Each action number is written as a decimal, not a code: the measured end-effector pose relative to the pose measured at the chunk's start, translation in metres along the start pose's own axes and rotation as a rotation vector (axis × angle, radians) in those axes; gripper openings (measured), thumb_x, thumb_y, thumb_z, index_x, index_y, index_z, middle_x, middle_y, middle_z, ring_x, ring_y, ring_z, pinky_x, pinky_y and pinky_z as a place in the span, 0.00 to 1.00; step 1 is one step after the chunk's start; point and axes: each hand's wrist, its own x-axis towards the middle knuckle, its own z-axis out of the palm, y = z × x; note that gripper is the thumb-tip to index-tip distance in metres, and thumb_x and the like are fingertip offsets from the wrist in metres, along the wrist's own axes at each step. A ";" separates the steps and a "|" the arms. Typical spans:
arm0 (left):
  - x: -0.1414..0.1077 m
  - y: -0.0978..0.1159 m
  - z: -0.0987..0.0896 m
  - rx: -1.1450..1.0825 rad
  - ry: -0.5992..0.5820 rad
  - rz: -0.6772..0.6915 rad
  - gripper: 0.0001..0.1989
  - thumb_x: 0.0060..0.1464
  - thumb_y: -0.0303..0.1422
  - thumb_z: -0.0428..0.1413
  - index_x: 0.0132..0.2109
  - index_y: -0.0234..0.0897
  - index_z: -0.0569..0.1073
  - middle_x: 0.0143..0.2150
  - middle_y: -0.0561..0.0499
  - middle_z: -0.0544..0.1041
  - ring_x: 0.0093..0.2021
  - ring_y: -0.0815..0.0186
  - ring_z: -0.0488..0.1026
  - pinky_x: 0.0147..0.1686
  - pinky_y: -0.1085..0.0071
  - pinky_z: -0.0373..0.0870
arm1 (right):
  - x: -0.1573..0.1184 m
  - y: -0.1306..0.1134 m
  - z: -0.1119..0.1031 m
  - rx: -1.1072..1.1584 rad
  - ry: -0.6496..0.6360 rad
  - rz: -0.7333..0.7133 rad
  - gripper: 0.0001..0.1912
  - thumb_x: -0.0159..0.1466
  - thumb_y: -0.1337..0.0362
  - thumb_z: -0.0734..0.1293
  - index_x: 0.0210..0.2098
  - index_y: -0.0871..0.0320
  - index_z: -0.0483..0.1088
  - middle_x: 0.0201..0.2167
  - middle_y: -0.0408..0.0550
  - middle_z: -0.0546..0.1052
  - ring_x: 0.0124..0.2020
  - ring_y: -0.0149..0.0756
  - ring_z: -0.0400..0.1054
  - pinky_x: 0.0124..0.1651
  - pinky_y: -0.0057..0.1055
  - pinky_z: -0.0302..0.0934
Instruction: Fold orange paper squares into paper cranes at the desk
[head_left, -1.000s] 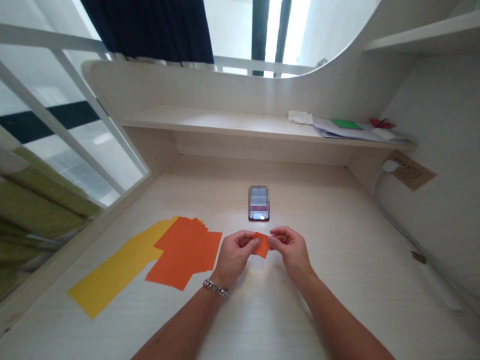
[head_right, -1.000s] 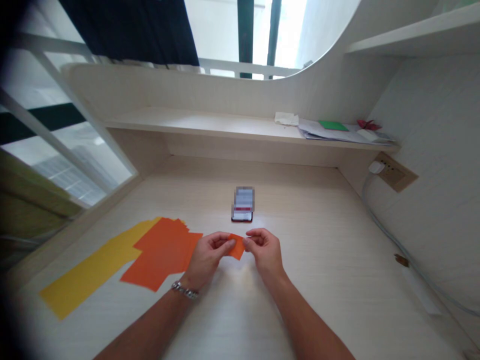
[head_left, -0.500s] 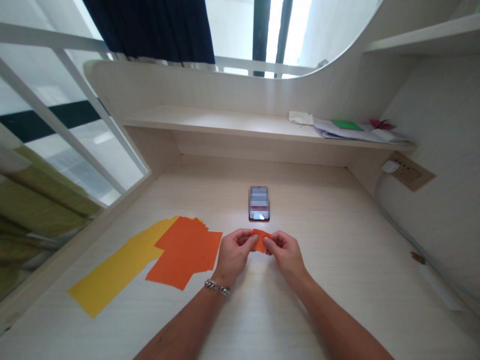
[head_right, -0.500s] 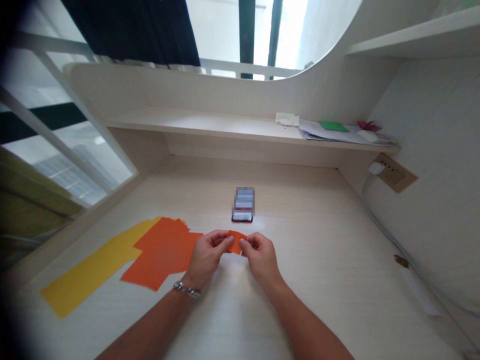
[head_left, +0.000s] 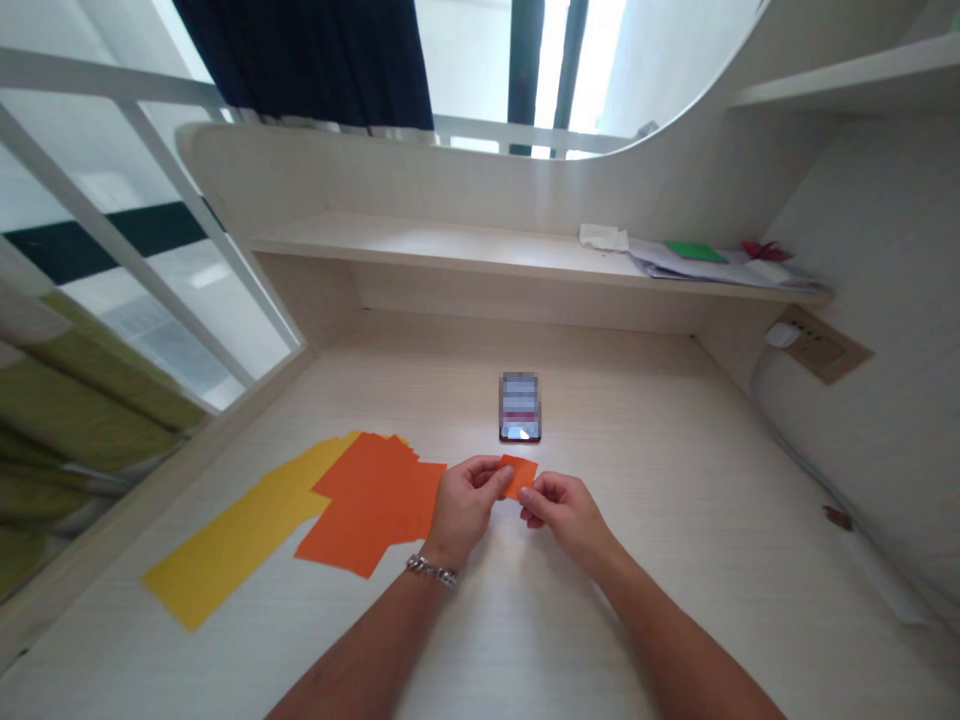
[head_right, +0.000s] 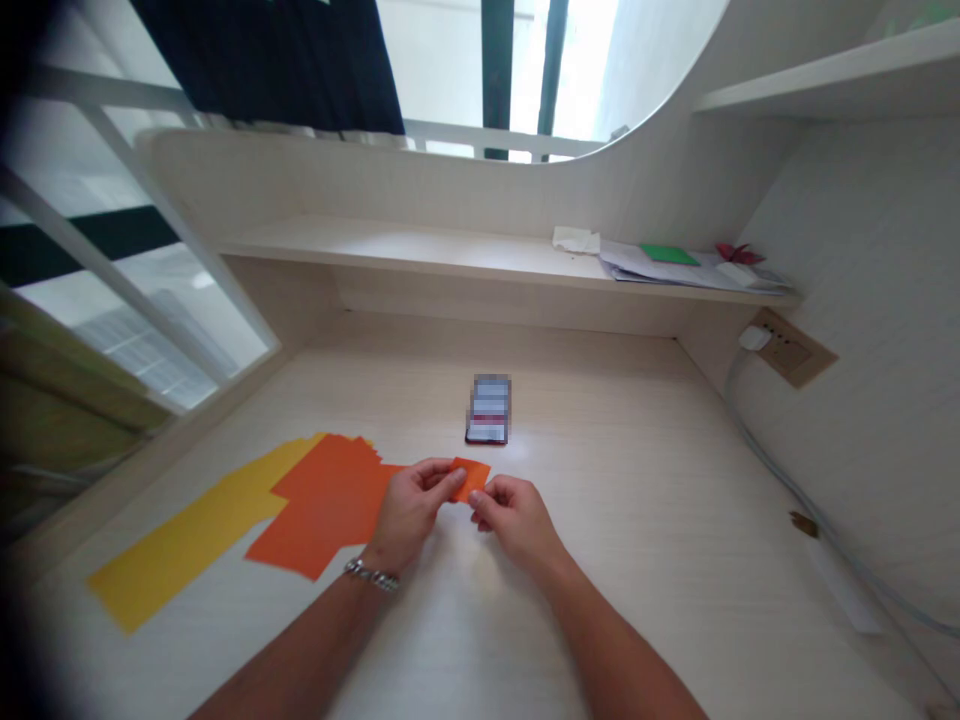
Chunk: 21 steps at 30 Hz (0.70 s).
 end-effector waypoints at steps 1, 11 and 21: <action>0.000 0.001 0.000 -0.001 -0.014 -0.001 0.12 0.45 0.34 0.62 0.36 0.30 0.77 0.30 0.46 0.80 0.28 0.67 0.74 0.29 0.74 0.70 | 0.001 -0.001 -0.002 0.018 0.007 0.001 0.14 0.55 0.54 0.69 0.25 0.60 0.69 0.21 0.44 0.74 0.21 0.30 0.65 0.26 0.27 0.58; -0.004 -0.003 0.000 0.049 -0.211 0.001 0.11 0.48 0.35 0.60 0.37 0.31 0.76 0.36 0.43 0.80 0.36 0.61 0.77 0.36 0.69 0.72 | 0.003 -0.002 -0.011 -0.014 0.092 -0.069 0.12 0.53 0.57 0.71 0.30 0.59 0.71 0.25 0.45 0.75 0.25 0.32 0.66 0.27 0.27 0.59; -0.005 -0.004 0.004 0.046 -0.214 -0.076 0.14 0.44 0.35 0.62 0.38 0.31 0.75 0.31 0.44 0.80 0.30 0.63 0.76 0.30 0.70 0.71 | 0.004 -0.001 -0.005 -0.002 0.301 -0.147 0.10 0.56 0.58 0.68 0.28 0.59 0.72 0.25 0.45 0.75 0.27 0.34 0.67 0.31 0.30 0.60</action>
